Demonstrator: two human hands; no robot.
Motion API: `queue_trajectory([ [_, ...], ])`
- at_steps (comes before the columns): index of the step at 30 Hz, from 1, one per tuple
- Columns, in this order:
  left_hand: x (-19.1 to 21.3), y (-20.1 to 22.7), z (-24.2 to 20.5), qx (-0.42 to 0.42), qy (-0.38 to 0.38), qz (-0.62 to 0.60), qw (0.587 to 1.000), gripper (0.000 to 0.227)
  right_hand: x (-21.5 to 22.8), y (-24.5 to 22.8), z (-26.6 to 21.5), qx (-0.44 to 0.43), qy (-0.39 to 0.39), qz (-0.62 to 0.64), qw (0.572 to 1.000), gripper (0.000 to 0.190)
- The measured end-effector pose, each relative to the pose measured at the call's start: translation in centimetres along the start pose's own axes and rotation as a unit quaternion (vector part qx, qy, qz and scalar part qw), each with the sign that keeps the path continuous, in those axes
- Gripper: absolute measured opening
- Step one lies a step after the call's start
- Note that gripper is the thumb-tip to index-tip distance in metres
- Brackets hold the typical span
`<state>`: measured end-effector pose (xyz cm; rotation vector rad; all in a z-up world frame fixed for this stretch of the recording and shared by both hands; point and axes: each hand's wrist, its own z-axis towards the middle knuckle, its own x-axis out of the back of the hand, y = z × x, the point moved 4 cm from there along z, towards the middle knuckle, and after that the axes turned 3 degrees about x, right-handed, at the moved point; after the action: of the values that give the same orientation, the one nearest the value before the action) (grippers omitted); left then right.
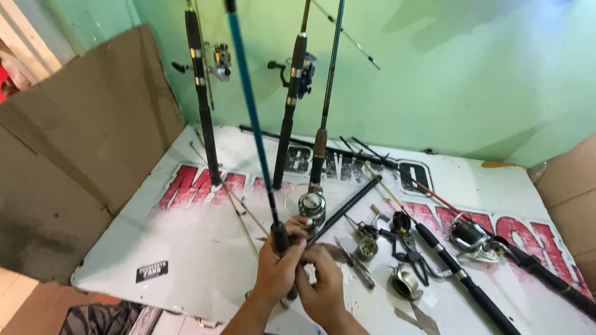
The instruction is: The person services, assembles, and attaches fishing reels to fishing rods on a workspace.
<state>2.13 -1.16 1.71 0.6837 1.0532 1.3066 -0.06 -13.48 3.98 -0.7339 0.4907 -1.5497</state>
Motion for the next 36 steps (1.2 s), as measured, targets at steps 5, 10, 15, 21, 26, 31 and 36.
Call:
queue_trajectory([
  [5, 0.1, -0.4, 0.0, 0.095, 0.018, -0.018, 0.995, 0.010, -0.7, 2.7, -1.4, -0.109, 0.034, 0.043, 0.992, 0.016],
  [10, 0.1, 0.4, -0.2, 0.085, 0.025, 0.026, 0.996, 0.012, -0.8, 3.0, -1.3, -0.070, 0.015, 0.048, 0.996, 0.017],
  [15, 0.0, 0.0, 0.1, 0.049, 0.000, -0.001, 0.999, 0.012, -0.4, 1.0, -0.6, -0.029, 0.020, 0.036, 0.999, 0.020],
  [21, -0.3, -0.4, 0.8, 0.090, -0.006, -0.041, 0.995, 0.012, -0.2, 0.6, 0.7, -0.071, 0.068, 0.020, 0.995, 0.016],
  [26, -0.4, -0.2, 1.2, 0.102, -0.002, -0.025, 0.995, 0.014, -0.2, 3.0, -0.1, -0.099, 0.048, 0.049, 0.993, 0.013],
  [31, -0.9, 0.0, 1.3, 0.076, -0.015, -0.001, 0.997, 0.014, 0.2, 2.4, -0.1, -0.073, 0.055, 0.024, 0.996, 0.015],
  [36, -1.4, -0.1, 1.8, 0.048, -0.021, -0.004, 0.999, 0.011, 0.7, 2.6, 0.9, -0.089, 0.065, 0.019, 0.994, 0.013],
])
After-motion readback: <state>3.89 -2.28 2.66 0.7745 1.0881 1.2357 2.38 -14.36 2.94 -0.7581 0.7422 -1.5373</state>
